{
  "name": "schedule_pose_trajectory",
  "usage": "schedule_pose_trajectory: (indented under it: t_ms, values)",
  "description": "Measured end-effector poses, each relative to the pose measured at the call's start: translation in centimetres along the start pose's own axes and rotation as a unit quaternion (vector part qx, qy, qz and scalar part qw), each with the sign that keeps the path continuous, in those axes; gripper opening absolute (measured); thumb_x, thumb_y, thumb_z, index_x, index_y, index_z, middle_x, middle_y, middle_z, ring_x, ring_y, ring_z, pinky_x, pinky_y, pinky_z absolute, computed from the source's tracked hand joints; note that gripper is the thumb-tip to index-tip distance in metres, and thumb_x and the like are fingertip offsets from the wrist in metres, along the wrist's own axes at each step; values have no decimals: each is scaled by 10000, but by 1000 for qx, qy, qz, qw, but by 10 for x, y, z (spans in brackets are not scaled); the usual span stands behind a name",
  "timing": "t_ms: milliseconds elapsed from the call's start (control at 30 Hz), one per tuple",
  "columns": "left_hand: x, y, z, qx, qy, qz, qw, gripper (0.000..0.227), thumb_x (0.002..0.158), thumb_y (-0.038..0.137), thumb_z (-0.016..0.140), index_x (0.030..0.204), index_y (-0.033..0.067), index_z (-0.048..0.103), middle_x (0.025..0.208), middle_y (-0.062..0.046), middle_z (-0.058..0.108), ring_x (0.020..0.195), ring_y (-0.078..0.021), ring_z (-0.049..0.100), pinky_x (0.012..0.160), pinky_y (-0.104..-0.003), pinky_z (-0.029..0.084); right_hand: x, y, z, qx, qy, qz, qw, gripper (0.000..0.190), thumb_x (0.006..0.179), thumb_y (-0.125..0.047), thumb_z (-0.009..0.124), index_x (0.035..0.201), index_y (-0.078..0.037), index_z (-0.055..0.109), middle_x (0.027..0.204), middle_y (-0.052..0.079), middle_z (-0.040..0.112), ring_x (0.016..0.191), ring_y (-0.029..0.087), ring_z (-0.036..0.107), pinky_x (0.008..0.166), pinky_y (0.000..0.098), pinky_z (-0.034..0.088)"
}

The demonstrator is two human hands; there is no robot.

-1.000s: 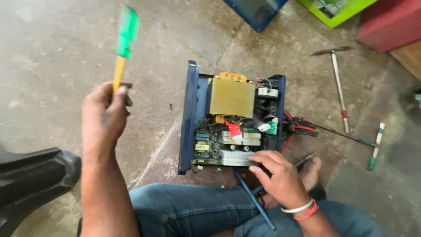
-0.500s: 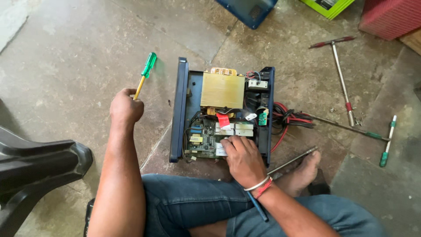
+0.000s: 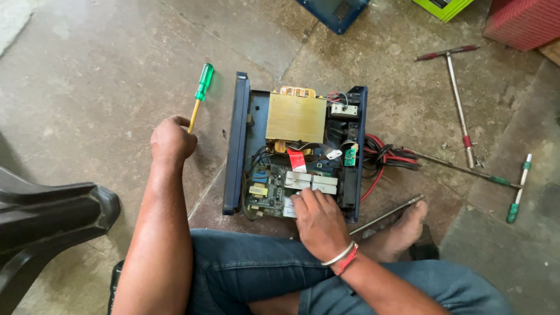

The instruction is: The person uses a green-handled screwdriver to loosen and tighten screws on a circuit board inside an open electronic device. They then remove the circuit board from the casing, inspect it, and place it back inside.

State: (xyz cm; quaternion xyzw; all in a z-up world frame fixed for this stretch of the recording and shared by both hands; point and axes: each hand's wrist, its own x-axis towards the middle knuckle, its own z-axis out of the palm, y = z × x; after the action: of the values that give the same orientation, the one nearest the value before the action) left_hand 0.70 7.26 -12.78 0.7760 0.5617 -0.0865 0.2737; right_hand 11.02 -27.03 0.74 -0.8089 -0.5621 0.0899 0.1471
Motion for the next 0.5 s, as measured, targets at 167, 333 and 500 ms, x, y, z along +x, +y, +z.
schedule_pose_trajectory:
  t_ms: [167, 333, 500]
  values:
    - [-5, 11, 0, 18, -10, -8, 1000, 439, 715, 125, 837, 1137, 227, 775, 1071, -143, 748, 1059, -321, 698, 930, -425, 537, -4, -2, -1, 11, -12, 7, 1000, 225, 879, -105, 600, 1058, 1, 685, 931, 111, 598, 898, 300, 616, 797, 420, 501]
    - [-4, 10, 8, 22, 3, -14, 1000, 430, 703, 107, 844, 1109, 233, 778, 1070, -133, 757, 1066, -310, 702, 936, -420, 540, -1, 4, -7, 45, -25, 15, 999, 278, 812, -114, 658, 1070, -16, 688, 941, 115, 596, 902, 319, 616, 784, 439, 498]
    - [-5, 7, 10, 21, 4, -1, 1000, 397, 745, 175, 835, 1134, 220, 772, 1078, -147, 753, 1046, -323, 710, 924, -427, 550, -5, 2, -14, 50, -58, 28, 997, 254, 789, -101, 709, 1037, -53, 681, 966, 113, 588, 926, 323, 616, 787, 450, 514]
